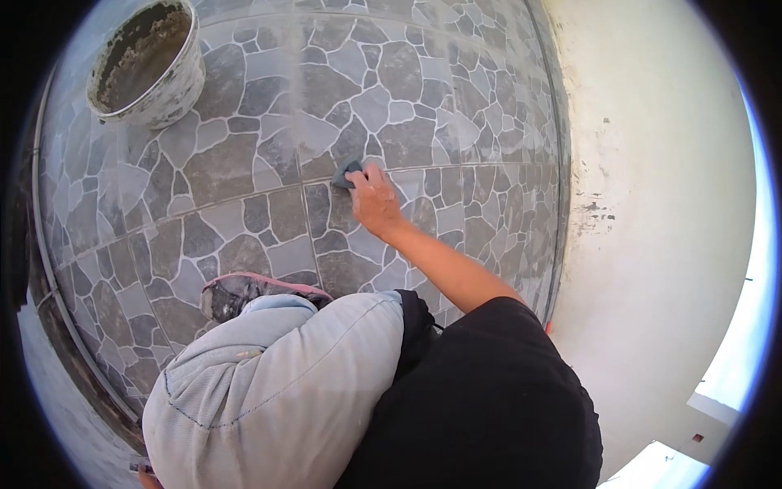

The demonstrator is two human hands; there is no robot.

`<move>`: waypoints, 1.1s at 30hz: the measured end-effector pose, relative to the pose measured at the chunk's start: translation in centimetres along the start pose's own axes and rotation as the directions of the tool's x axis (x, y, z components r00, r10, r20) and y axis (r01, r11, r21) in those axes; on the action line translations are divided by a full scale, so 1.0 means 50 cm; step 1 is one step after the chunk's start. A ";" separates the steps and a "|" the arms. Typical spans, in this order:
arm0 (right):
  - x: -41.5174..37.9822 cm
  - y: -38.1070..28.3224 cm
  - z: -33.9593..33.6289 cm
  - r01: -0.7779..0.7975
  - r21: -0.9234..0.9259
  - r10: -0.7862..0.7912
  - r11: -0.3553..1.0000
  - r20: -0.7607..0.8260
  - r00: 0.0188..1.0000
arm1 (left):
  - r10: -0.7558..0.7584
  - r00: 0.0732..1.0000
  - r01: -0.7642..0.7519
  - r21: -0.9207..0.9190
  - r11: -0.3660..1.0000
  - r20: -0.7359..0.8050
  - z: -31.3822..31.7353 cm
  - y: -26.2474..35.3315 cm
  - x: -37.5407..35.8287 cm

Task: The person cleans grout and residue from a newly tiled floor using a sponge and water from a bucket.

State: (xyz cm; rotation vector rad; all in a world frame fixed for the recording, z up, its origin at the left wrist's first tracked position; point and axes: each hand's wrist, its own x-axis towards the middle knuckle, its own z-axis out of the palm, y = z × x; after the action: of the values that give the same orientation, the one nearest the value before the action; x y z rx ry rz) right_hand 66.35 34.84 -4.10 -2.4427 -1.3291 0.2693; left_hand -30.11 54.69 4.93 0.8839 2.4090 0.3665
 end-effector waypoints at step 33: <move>0.060 -0.051 0.004 0.281 -0.135 -0.258 0.950 0.170 0.951 | -0.010 0.999 0.000 -0.194 0.981 -0.047 -0.102 -0.065 0.016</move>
State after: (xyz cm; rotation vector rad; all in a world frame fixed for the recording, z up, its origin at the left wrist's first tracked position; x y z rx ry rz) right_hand 65.95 38.68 -3.29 -2.3633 -1.7935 0.2917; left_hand -35.23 52.47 7.41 0.7897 2.3688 0.6151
